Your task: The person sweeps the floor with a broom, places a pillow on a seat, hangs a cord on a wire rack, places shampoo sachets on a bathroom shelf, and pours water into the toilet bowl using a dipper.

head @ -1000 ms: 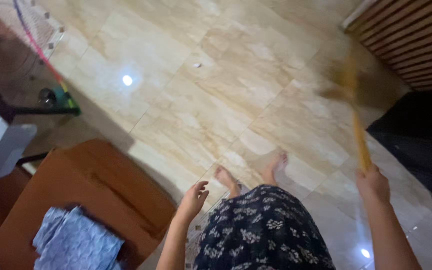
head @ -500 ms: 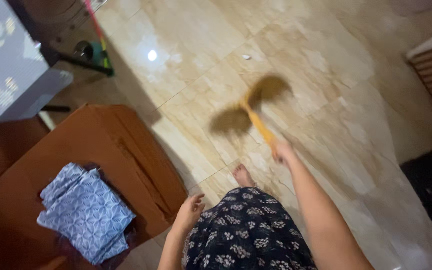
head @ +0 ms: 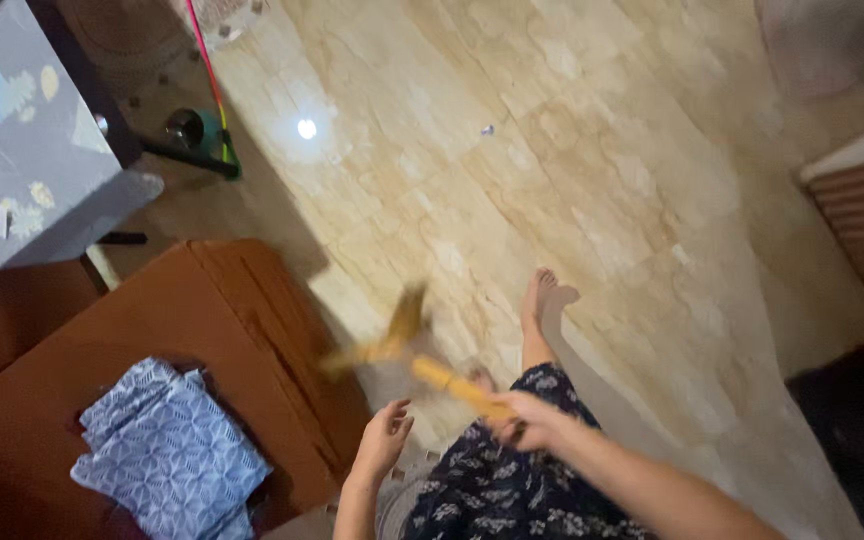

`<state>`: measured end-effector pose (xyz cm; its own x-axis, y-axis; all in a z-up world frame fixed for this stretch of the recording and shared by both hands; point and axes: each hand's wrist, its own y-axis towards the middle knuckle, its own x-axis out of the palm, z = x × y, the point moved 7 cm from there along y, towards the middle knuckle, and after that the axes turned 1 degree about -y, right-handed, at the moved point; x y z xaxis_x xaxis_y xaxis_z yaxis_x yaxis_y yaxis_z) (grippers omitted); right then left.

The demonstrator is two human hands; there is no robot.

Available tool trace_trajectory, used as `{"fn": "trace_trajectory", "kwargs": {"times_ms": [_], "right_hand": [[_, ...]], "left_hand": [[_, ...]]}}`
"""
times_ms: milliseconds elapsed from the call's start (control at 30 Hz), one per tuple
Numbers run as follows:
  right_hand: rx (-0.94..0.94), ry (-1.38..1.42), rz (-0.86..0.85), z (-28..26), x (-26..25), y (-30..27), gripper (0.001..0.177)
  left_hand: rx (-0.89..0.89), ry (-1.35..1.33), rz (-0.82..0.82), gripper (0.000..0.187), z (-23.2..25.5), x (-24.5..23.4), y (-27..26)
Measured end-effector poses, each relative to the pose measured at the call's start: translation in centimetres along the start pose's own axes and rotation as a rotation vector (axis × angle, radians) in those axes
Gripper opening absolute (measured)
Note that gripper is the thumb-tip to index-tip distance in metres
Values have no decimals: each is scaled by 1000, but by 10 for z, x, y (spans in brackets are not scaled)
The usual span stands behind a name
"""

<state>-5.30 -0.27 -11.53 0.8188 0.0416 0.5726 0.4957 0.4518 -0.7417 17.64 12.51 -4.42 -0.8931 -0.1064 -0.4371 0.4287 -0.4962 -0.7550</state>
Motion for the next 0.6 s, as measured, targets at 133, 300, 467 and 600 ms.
{"fn": "trace_trajectory", "kwargs": {"times_ms": [133,300,467,600], "right_hand": [[168,336,45,-68,18,61,20],[-200,271,-29,-315,16,55,33],[-391,106,-49,-536,51,-3,43],[-527,30,-335,-590,53,-117,35]], "left_hand": [[69,-11,84,40,52,-15,35],[-90,-36,76,42,100,-25,62],[-204,-103,31,42,167,-9,100],[-16,-79,-22,41,227,-4,129]]}}
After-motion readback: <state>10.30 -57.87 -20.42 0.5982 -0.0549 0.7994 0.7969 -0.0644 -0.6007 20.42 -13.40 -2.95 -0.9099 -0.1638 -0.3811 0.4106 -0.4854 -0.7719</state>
